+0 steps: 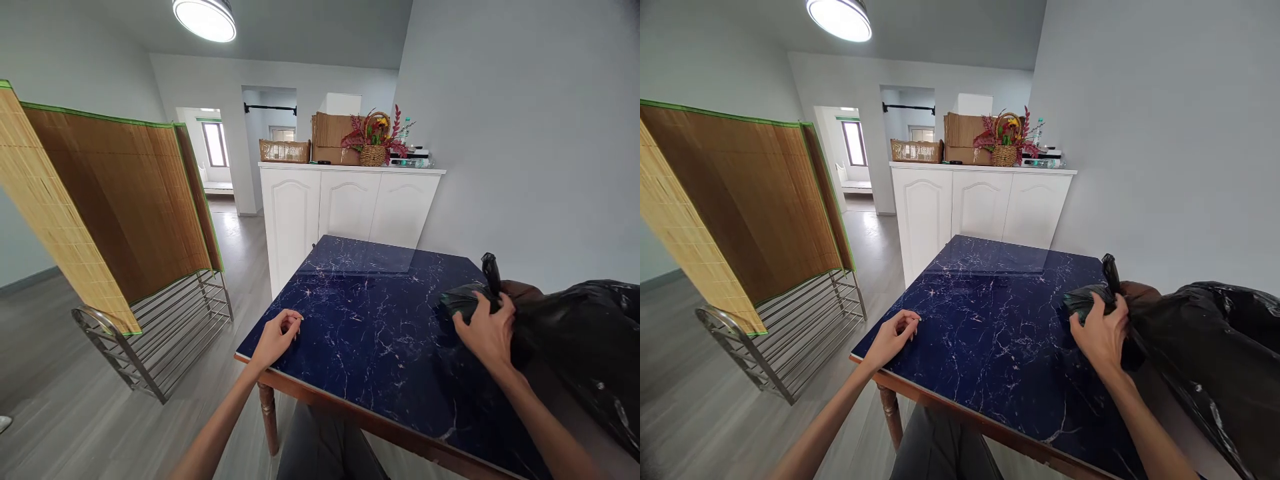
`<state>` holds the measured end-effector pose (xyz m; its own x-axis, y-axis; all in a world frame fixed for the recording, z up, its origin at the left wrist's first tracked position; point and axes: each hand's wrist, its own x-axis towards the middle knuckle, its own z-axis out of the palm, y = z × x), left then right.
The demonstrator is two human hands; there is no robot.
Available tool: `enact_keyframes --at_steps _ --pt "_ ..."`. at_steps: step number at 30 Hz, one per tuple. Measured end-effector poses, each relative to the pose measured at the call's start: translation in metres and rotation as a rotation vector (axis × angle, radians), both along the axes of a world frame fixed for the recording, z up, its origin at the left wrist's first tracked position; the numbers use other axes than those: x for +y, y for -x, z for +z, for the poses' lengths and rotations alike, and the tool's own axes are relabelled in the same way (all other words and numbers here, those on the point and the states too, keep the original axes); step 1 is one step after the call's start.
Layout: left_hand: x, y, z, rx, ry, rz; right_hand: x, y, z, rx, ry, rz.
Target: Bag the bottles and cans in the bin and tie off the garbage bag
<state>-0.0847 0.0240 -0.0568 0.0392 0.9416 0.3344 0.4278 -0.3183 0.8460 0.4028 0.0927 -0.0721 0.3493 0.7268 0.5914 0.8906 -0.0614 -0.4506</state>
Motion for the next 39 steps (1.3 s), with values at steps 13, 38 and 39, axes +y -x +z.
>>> enact_keyframes --at_steps 13,38,39 --pt "-0.003 -0.001 0.002 -0.002 0.009 0.002 0.053 -0.036 -0.001 0.161 0.324 -0.144" --pt "-0.004 -0.001 0.001 0.075 -0.006 -0.001 -0.023 0.122 0.048 0.274 0.248 0.68" --pt "-0.004 -0.002 0.002 0.085 -0.015 -0.001 -0.027 0.12 0.056 0.296 0.243 0.715"
